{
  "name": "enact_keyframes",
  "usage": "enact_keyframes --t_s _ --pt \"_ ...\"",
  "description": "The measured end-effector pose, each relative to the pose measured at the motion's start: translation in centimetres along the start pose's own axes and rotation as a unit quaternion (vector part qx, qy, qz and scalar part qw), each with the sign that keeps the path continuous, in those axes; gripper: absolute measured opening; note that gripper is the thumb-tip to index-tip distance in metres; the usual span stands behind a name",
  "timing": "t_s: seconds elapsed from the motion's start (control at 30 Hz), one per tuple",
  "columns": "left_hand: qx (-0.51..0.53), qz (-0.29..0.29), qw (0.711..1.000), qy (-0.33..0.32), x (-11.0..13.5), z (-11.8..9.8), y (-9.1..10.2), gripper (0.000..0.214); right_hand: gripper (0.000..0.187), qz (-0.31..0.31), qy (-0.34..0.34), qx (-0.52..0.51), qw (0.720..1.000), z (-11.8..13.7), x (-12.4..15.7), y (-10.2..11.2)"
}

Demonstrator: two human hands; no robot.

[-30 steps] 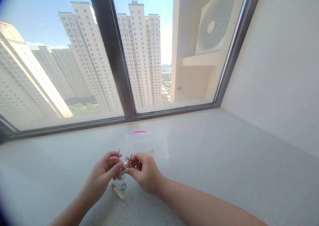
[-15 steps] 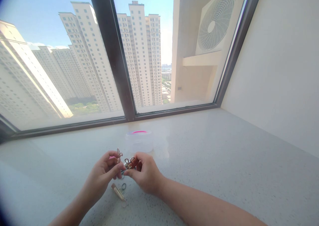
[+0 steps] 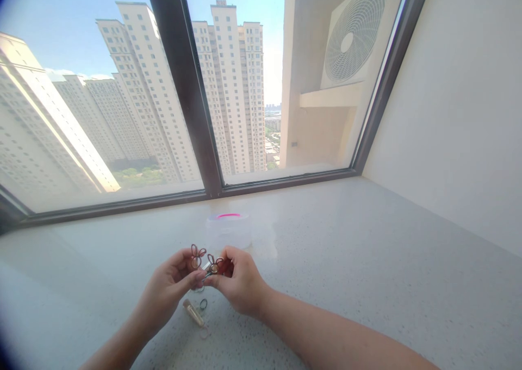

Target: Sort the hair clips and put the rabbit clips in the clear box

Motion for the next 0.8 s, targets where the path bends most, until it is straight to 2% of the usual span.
enact_keyframes --t_s 0.3,0.8 --pt "-0.03 -0.011 0.999 0.016 0.06 -0.46 0.04 0.023 0.049 0.012 -0.04 -0.055 0.998 -0.19 -0.28 -0.14" --pt "-0.05 -0.01 0.999 0.005 0.15 -0.26 0.37 0.018 0.044 0.014 -0.06 -0.095 0.994 -0.57 -0.37 -0.21"
Point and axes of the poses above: each hand's wrist, its own x-axis away from the middle knuckle, its own y-axis out of the back of the hand, z = x × y, the point moved 7 cm from there along -x, towards the middle knuckle, and after that the axes turned 5 degrees about y, right-handed, at the moved point
